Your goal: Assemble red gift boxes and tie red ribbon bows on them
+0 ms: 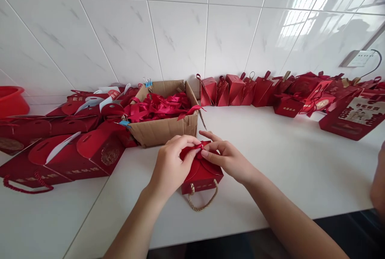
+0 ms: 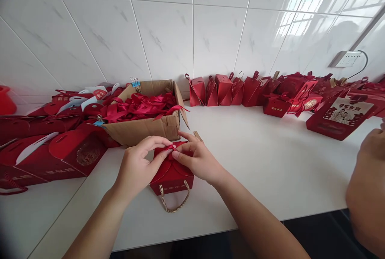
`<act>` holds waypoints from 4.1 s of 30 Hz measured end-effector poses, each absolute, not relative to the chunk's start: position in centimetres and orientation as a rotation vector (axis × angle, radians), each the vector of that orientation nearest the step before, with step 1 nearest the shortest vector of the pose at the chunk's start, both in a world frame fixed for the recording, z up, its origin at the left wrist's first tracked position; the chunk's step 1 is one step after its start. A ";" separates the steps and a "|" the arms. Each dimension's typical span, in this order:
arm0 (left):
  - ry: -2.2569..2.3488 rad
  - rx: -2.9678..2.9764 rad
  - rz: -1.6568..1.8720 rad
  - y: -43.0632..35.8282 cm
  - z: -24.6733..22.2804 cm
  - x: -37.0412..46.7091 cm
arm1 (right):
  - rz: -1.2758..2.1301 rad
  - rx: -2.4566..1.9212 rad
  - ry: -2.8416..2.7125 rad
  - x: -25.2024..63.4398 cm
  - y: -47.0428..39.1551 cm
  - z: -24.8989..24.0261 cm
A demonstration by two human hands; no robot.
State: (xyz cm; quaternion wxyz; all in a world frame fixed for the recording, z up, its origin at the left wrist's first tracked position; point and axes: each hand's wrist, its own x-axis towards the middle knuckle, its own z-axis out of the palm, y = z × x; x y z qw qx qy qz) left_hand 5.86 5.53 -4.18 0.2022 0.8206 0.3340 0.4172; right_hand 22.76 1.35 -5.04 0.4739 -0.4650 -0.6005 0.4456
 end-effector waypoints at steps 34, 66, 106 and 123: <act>1.014 2.251 1.012 4.5 -3.7 4.9 | 1.017 -1.257 -1.425 22.6 1.0 -5.3; 1.090 2.303 0.677 5.2 -1.2 3.6 | 0.903 -1.295 -1.911 24.2 -1.0 -3.7; 0.898 2.240 0.421 6.2 0.5 3.7 | 1.070 -0.990 -1.830 23.7 2.7 -3.0; 0.812 2.317 0.426 7.0 0.0 3.0 | 0.607 -0.877 -2.270 24.6 2.0 -3.5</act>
